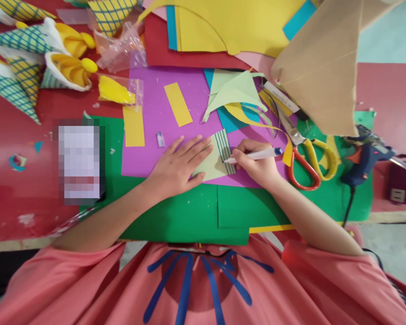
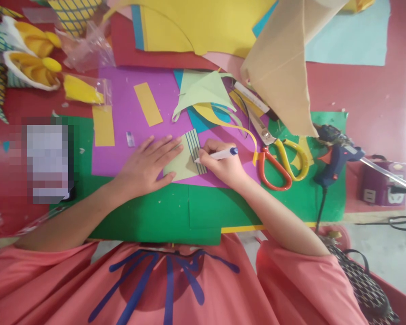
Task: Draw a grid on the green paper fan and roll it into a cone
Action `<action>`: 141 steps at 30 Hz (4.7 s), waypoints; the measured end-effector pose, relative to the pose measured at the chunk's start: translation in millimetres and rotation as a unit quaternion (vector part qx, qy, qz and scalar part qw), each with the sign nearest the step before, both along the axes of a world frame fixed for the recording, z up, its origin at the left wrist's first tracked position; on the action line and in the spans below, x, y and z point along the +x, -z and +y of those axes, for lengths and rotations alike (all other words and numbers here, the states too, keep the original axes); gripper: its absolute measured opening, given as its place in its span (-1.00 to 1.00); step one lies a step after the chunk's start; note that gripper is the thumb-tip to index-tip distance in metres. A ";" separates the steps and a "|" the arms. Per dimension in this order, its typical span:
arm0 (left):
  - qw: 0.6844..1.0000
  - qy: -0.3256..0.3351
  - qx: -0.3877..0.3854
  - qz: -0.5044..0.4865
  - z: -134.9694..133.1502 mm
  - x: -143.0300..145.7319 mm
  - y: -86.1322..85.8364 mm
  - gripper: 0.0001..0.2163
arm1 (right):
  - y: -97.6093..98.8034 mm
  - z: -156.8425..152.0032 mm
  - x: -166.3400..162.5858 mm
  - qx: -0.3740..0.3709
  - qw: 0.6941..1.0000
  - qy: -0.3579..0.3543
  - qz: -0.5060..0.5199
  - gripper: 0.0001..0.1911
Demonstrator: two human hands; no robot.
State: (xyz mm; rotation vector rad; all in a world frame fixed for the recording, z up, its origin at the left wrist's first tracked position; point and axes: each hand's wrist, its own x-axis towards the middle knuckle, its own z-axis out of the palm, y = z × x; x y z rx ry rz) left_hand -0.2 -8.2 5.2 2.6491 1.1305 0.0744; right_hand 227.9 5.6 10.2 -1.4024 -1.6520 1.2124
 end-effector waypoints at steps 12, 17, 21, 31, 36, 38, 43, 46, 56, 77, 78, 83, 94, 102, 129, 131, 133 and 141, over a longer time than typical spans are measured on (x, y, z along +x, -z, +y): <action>1.000 0.000 0.000 0.000 0.2 -0.3 0.5 -0.47 | 0.1 0.6 0.2 0.015 1.000 -0.011 0.000 -0.72; 1.000 0.002 0.008 0.002 0.1 -0.9 2.5 -0.48 | -1.9 1.5 2.4 0.005 0.999 -0.032 -0.006 -0.71; 1.000 0.003 0.011 0.002 0.1 -0.6 2.2 -0.48 | -0.8 0.0 2.3 -0.002 1.000 -0.003 -0.006 -0.74; 1.000 0.003 0.006 0.001 0.6 -0.6 2.3 -0.48 | -1.1 1.9 3.5 0.025 0.998 -0.063 -0.010 -0.72; 1.000 0.003 0.007 -0.003 0.2 -0.9 2.4 -0.47 | -0.3 0.9 3.3 0.030 0.999 -0.037 -0.022 -0.71; 1.000 0.003 0.009 -0.003 0.2 -0.9 2.4 -0.47 | -0.8 0.7 2.9 0.038 0.998 -0.054 -0.021 -0.71; 1.000 0.003 0.005 0.000 0.4 -0.8 2.4 -0.48 | -2.2 1.1 3.5 0.032 0.996 -0.084 -0.012 -0.71; 1.000 0.002 0.007 0.004 0.5 -0.8 2.4 -0.48 | -1.2 1.0 3.9 0.033 0.998 -0.058 -0.015 -0.73; 1.000 0.002 0.010 0.002 -0.2 0.0 1.5 -0.49 | -2.7 -0.2 3.6 0.044 0.993 -0.110 -0.007 -0.68; 1.000 -0.001 0.005 -0.012 -0.1 -0.8 0.6 -0.48 | 4.0 5.3 6.9 -0.036 0.995 -0.004 0.097 -0.72; 1.000 -0.003 0.006 -0.016 -0.1 -1.0 0.6 -0.47 | 4.7 6.4 5.5 -0.036 0.994 0.003 0.101 -0.71; 0.999 -0.004 0.012 -0.030 0.1 -0.9 1.6 -0.47 | 5.2 16.6 -3.8 -0.021 0.996 0.011 0.091 -0.70; 0.999 -0.010 -0.005 -0.046 0.9 0.0 2.1 -0.51 | 8.8 45.4 -19.9 0.024 0.997 0.024 0.066 -0.71; 0.999 -0.006 0.010 -0.041 0.9 -0.1 1.8 -0.52 | 9.9 43.8 -20.6 0.051 0.998 0.013 0.030 -0.66; 0.999 -0.010 -0.007 -0.039 0.8 -0.5 0.6 -0.49 | 3.1 42.9 -21.6 0.045 0.999 -0.004 0.028 -0.67; 0.999 -0.010 -0.008 -0.040 0.8 -0.3 0.5 -0.48 | 2.7 43.4 -20.9 0.046 0.999 -0.014 0.015 -0.65; 0.999 -0.010 -0.004 -0.040 0.9 -0.2 0.8 -0.48 | 1.9 42.9 -19.7 0.037 0.999 -0.025 0.010 -0.63; 0.999 0.002 0.021 -0.042 1.4 -0.2 1.9 -0.50 | 5.7 24.6 -13.0 0.027 0.998 0.000 0.050 -0.70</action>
